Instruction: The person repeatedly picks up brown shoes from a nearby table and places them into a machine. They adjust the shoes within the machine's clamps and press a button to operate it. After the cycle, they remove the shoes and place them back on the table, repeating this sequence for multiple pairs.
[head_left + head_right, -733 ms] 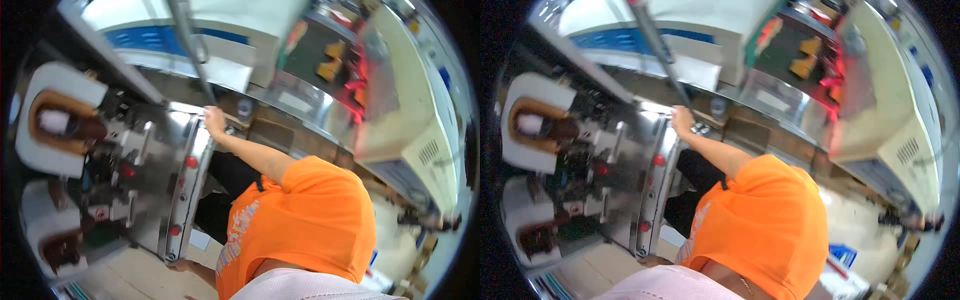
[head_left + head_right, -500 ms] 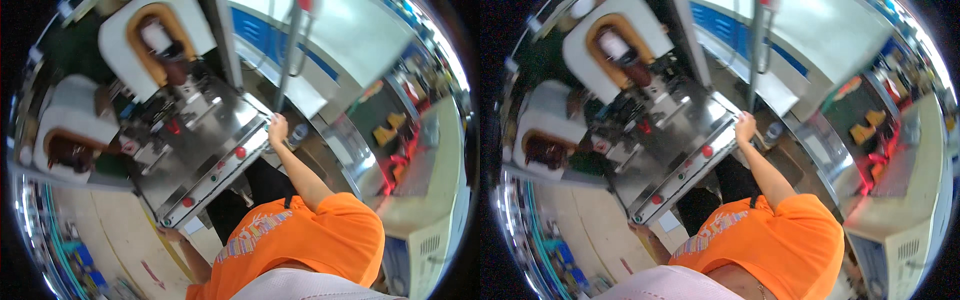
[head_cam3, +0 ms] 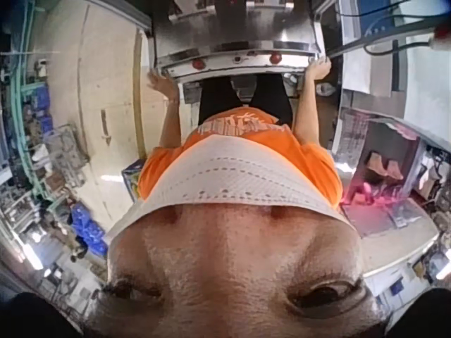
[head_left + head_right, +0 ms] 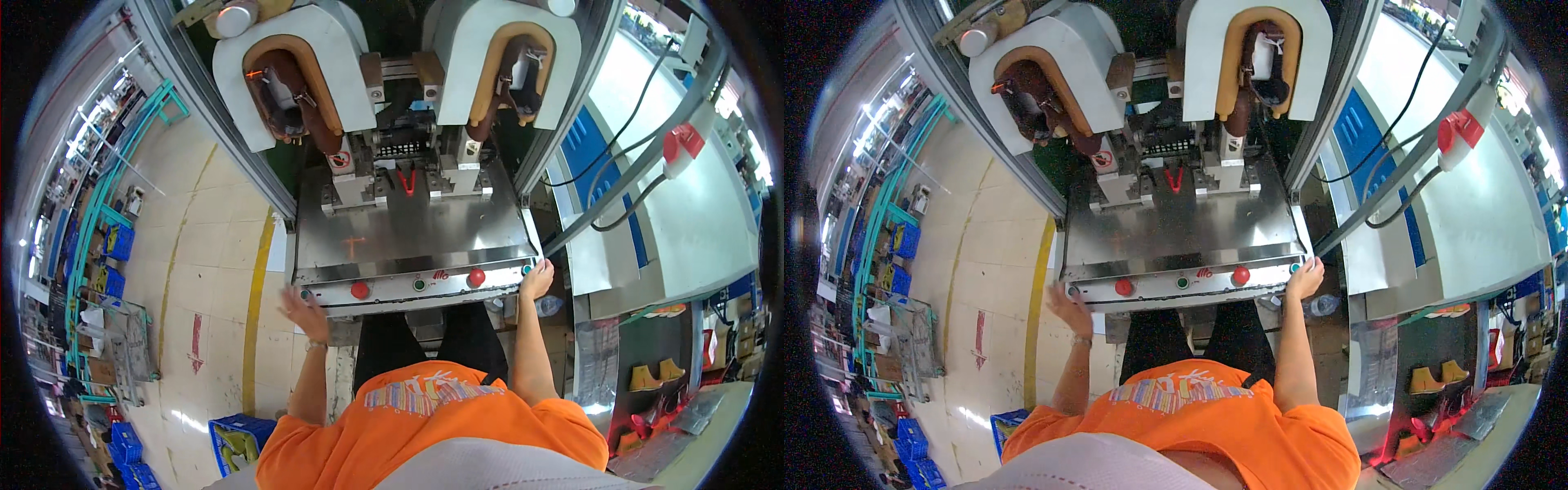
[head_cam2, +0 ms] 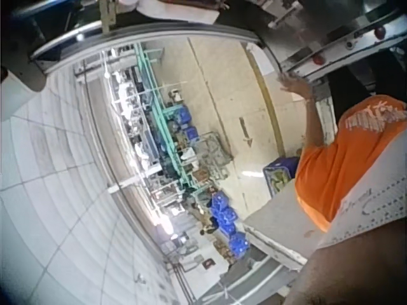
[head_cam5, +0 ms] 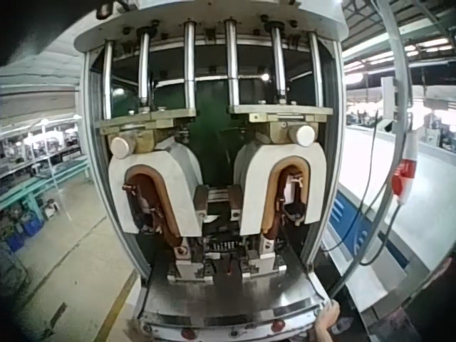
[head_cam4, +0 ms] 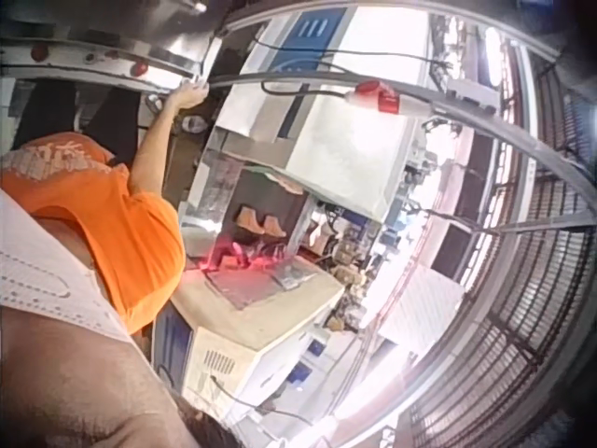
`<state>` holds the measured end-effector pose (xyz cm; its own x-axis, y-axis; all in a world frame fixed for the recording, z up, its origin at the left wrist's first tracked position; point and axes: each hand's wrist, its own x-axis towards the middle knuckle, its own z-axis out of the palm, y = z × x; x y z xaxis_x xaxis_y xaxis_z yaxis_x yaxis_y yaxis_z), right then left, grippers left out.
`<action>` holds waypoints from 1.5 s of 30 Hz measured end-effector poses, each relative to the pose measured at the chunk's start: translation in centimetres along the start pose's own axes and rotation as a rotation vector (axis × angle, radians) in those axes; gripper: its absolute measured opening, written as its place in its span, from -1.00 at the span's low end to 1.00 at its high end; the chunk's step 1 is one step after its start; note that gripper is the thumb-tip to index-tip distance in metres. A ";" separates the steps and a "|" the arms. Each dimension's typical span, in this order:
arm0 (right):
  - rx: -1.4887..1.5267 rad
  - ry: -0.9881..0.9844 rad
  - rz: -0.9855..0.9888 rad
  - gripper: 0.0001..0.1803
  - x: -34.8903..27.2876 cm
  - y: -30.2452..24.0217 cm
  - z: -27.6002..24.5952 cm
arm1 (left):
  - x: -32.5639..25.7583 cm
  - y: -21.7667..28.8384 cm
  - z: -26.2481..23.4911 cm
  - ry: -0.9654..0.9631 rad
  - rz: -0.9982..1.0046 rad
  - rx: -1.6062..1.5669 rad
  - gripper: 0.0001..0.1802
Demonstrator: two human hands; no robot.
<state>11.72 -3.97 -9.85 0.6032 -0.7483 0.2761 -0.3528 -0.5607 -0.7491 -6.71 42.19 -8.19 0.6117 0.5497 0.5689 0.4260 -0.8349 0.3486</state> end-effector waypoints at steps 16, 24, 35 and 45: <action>-0.019 0.002 -0.011 -0.66 -0.1 0.2 0.0 | -3.7 5.0 -1.6 -0.538 0.467 -0.138 -0.28; -0.025 0.025 0.005 -0.68 0.2 0.4 0.3 | -3.9 6.1 -0.2 -0.360 0.284 -0.231 -0.29; 0.037 0.045 -0.002 -0.71 0.1 0.8 0.7 | -4.7 7.1 0.8 -0.310 0.241 -0.044 -0.44; 0.688 0.011 -0.146 -0.76 4.6 -5.0 -2.8 | -4.0 7.2 0.6 -0.334 0.271 -0.053 -0.44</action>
<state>14.27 -5.56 -3.16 0.6016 -0.6878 0.4062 0.2662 -0.3068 -0.9138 -5.68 34.00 -8.44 0.8825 0.2827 0.3758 0.1912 -0.9458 0.2625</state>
